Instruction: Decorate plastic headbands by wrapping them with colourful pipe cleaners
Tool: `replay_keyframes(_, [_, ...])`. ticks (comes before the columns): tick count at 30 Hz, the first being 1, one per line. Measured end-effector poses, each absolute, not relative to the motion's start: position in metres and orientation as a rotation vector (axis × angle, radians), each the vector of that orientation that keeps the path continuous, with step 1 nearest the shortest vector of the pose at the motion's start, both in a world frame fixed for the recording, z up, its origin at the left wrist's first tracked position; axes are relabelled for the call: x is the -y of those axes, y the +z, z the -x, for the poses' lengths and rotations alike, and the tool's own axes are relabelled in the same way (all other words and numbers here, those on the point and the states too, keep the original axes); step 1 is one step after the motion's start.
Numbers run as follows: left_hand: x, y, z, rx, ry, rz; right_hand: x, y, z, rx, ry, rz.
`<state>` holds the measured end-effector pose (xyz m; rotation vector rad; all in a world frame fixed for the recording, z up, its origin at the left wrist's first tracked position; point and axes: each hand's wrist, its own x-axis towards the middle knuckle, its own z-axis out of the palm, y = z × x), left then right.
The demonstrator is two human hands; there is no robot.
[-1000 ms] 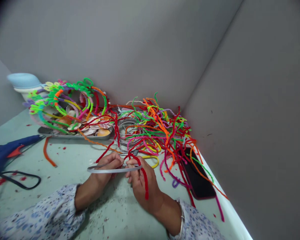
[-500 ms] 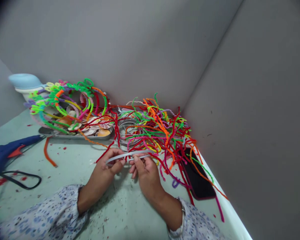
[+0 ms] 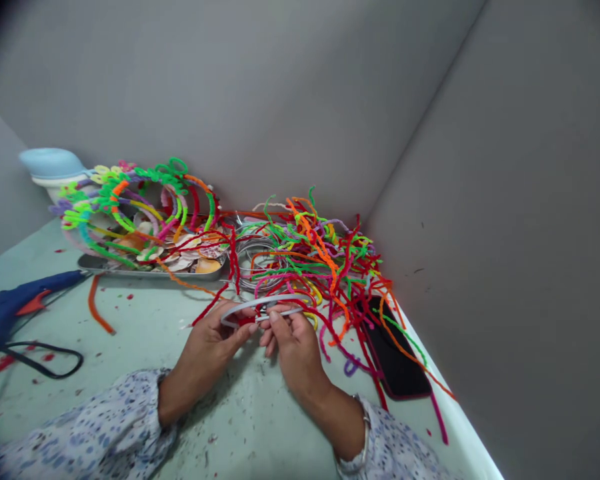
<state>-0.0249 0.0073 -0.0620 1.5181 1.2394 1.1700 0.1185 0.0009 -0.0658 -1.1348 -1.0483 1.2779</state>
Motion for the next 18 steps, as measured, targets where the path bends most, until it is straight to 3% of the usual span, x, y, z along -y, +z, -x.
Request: replay_keyframes(18, [-0.0110,-0.0692,0.0256,-1.255,1.139,-1.484,0.0002,-0.0732,-0.1190,1.096,1.234,1.074])
